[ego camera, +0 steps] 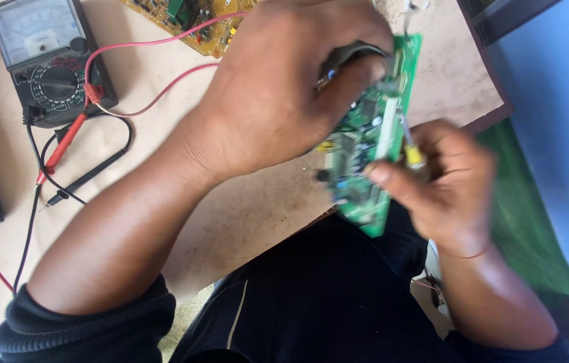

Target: Inspect and repair electronic components on a circuit board using manual tools.

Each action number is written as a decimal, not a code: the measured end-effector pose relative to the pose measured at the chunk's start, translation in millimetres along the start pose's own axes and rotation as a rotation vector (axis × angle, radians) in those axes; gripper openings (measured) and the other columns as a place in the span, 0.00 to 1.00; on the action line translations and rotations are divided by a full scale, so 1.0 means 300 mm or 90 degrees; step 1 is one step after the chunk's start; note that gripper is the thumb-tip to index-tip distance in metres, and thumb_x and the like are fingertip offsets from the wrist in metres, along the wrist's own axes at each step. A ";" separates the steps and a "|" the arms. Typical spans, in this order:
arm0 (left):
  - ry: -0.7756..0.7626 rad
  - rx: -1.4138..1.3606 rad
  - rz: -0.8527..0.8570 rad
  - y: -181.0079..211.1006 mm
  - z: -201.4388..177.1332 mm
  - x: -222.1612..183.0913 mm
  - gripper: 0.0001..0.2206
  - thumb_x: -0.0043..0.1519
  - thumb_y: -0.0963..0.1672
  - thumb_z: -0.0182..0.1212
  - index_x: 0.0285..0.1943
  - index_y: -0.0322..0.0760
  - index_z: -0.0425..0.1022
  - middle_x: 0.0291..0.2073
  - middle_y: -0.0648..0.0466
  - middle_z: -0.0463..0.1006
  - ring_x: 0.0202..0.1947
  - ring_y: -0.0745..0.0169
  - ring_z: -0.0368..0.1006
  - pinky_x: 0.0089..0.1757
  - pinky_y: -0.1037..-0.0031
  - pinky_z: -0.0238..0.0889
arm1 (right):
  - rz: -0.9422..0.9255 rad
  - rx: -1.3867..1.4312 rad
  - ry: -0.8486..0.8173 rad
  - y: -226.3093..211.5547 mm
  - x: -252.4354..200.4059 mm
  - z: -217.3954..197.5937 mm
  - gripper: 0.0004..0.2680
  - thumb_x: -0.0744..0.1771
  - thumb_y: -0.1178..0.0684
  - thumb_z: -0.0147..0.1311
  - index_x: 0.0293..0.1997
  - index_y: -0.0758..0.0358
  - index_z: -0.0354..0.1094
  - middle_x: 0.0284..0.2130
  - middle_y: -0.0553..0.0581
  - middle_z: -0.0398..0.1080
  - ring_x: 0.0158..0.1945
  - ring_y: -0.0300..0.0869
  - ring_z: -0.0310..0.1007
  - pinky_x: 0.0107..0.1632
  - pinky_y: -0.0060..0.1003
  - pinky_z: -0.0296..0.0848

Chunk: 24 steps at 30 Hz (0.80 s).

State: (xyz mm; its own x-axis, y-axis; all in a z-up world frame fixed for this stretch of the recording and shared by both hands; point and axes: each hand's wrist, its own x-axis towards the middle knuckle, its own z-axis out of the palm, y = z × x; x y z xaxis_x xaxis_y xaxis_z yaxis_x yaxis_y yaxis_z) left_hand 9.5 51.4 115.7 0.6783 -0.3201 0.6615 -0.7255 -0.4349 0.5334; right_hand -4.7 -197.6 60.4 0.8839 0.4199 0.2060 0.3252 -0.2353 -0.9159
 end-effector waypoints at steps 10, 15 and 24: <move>-0.428 0.103 -0.148 -0.141 0.165 0.052 0.11 0.54 0.36 0.58 0.34 0.42 0.85 0.30 0.50 0.83 0.26 0.45 0.77 0.34 0.54 0.69 | 0.280 0.296 -0.121 0.147 -0.135 0.143 0.06 0.64 0.63 0.62 0.40 0.68 0.67 0.21 0.48 0.63 0.19 0.30 0.57 0.25 0.22 0.56; -0.399 0.152 -0.061 -0.223 0.226 -0.005 0.10 0.55 0.39 0.64 0.40 0.48 0.88 0.33 0.53 0.78 0.37 0.51 0.76 0.39 0.57 0.69 | 0.235 0.135 -0.026 0.208 -0.214 0.022 0.10 0.66 0.65 0.54 0.53 0.75 0.65 0.43 0.64 0.77 0.30 0.37 0.70 0.35 0.28 0.72; -0.330 0.051 -0.021 -0.218 0.200 -0.050 0.07 0.56 0.38 0.63 0.36 0.41 0.86 0.32 0.52 0.82 0.27 0.50 0.75 0.32 0.61 0.67 | -0.036 -0.363 -0.035 0.016 -0.093 -0.023 0.10 0.68 0.70 0.64 0.54 0.76 0.78 0.34 0.61 0.74 0.23 0.38 0.58 0.27 0.31 0.56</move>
State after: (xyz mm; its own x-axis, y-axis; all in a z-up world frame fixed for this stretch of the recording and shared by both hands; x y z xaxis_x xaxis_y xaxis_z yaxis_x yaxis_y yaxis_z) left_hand 53.8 34.2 39.4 0.6846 -0.6702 0.2866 -0.7048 -0.5083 0.4948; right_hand -25.5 -216.6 52.7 0.8461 0.4870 0.2165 0.5145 -0.6405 -0.5701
